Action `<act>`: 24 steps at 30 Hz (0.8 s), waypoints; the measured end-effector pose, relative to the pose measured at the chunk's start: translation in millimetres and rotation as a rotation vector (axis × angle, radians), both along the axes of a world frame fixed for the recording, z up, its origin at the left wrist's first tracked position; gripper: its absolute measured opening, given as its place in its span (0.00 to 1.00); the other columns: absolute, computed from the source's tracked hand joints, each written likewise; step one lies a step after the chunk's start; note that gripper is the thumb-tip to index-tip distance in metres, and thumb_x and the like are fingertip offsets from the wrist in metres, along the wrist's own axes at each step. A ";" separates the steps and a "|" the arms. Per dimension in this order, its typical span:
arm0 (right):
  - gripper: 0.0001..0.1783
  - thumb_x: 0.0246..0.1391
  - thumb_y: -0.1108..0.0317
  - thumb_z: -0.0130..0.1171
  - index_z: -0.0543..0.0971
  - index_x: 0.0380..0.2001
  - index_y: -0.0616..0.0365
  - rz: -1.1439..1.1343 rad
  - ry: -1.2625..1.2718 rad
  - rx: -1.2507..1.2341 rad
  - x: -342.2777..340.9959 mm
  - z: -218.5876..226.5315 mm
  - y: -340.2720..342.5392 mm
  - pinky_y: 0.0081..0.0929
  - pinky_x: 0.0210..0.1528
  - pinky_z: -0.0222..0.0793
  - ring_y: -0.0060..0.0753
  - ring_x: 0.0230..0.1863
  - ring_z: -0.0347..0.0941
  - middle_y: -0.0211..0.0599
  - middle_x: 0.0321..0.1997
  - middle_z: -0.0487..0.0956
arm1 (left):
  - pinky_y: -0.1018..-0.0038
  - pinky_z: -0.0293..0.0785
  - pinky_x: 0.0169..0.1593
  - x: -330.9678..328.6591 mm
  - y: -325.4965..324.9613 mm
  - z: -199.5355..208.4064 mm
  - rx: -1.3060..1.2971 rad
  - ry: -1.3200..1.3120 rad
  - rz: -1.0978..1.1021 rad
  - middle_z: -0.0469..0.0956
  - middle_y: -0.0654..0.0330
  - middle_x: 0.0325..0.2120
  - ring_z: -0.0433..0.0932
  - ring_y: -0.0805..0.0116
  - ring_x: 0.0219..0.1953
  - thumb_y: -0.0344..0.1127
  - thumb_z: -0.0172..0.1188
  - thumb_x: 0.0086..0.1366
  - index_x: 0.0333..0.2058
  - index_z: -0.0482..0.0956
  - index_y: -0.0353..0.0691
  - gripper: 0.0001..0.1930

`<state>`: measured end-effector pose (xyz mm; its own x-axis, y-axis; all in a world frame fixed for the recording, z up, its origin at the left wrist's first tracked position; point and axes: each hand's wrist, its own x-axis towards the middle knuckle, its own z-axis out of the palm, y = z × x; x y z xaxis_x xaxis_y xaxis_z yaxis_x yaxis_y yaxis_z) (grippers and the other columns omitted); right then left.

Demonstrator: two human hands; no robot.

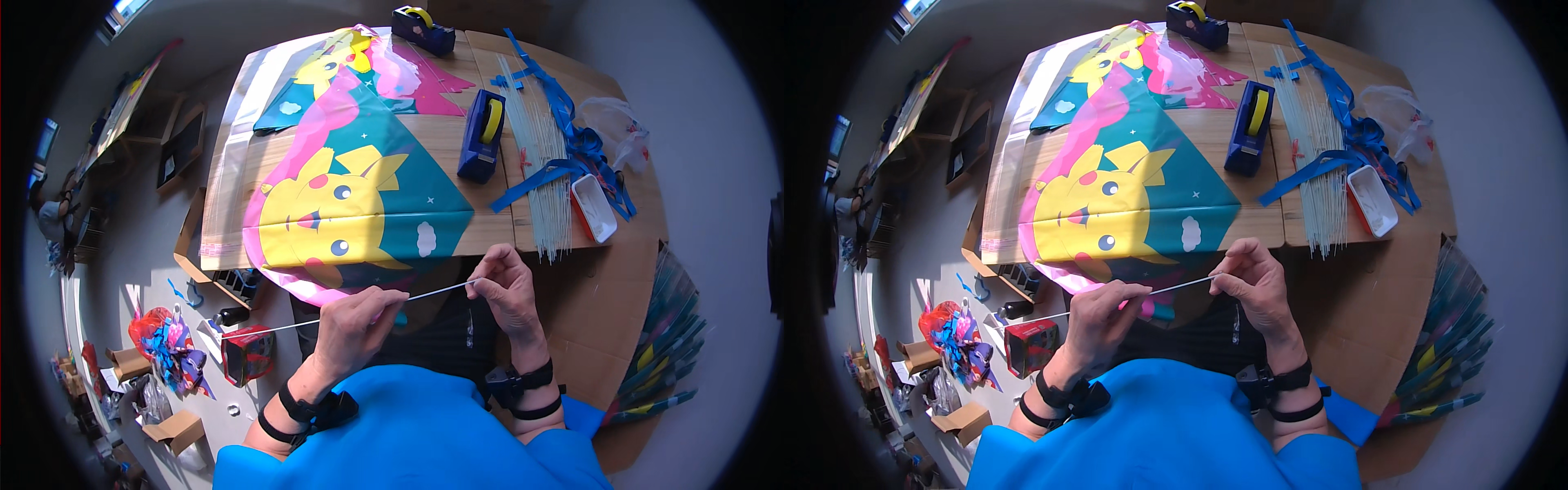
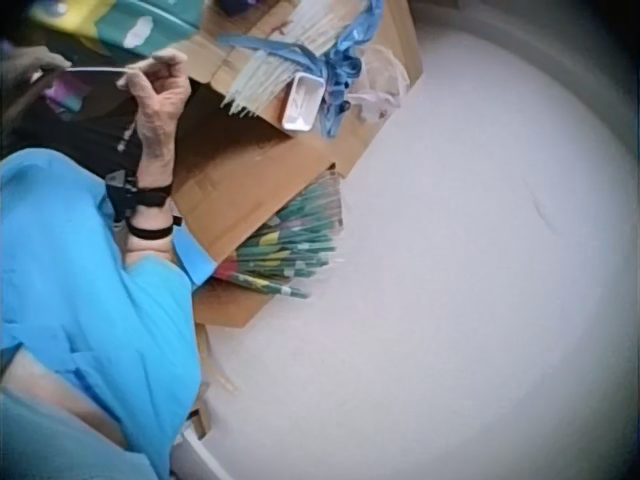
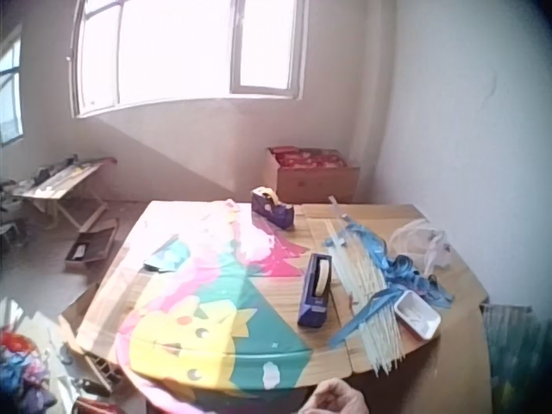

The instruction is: Assembling and taping components of a colorful kite on a wooden table.

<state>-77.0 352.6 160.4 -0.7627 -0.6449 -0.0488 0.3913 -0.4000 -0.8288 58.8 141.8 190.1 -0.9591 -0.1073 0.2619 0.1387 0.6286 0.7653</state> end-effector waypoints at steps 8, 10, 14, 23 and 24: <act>0.09 0.53 0.71 0.65 0.75 0.34 0.59 0.040 -0.066 -0.194 2.8 -19.1 -26.5 0.21 0.41 0.70 0.26 0.37 0.73 0.34 0.34 0.74 | 0.76 0.75 0.29 -8.9 -9.4 -20.5 0.233 -0.082 0.033 0.80 0.57 0.26 0.81 0.68 0.27 0.25 0.60 0.61 0.43 0.78 0.37 0.11; 0.09 0.53 0.70 0.65 0.75 0.34 0.59 -0.023 -0.057 -0.214 7.2 -22.3 -37.9 0.21 0.42 0.70 0.25 0.38 0.73 0.34 0.35 0.74 | 0.76 0.75 0.30 -12.9 -6.3 -23.4 0.306 -0.127 0.064 0.80 0.57 0.26 0.81 0.68 0.27 0.26 0.60 0.62 0.44 0.78 0.37 0.11; 0.09 0.52 0.71 0.66 0.75 0.33 0.60 -0.080 -0.074 -0.132 20.8 -32.4 -65.5 0.21 0.45 0.71 0.23 0.38 0.72 0.34 0.36 0.74 | 0.75 0.76 0.30 -29.3 -4.1 -20.7 0.373 -0.182 0.074 0.80 0.57 0.27 0.81 0.68 0.27 0.27 0.60 0.62 0.46 0.78 0.40 0.13; 0.23 0.47 0.71 0.67 0.72 0.47 0.59 -0.491 0.991 0.882 -36.4 -84.3 -66.6 0.28 0.41 0.73 0.36 0.43 0.75 0.39 0.47 0.73 | 0.70 0.75 0.28 -97.5 -48.1 -84.0 -0.243 0.016 0.034 0.77 0.61 0.26 0.80 0.61 0.27 0.28 0.62 0.58 0.37 0.81 0.45 0.07; 0.23 0.46 0.73 0.67 0.72 0.47 0.60 -0.506 1.095 0.926 -49.9 -89.5 -64.6 0.31 0.42 0.73 0.38 0.45 0.75 0.40 0.48 0.72 | 0.69 0.75 0.28 -107.6 -50.2 -92.3 -0.275 0.024 0.034 0.77 0.61 0.26 0.80 0.61 0.27 0.29 0.62 0.58 0.37 0.81 0.46 0.07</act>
<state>-126.9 288.0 70.9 -0.8153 -0.3733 0.4427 -0.5789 0.5084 -0.6375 -48.8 91.5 97.7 -0.9493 -0.0614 0.3083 0.1298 0.8168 0.5622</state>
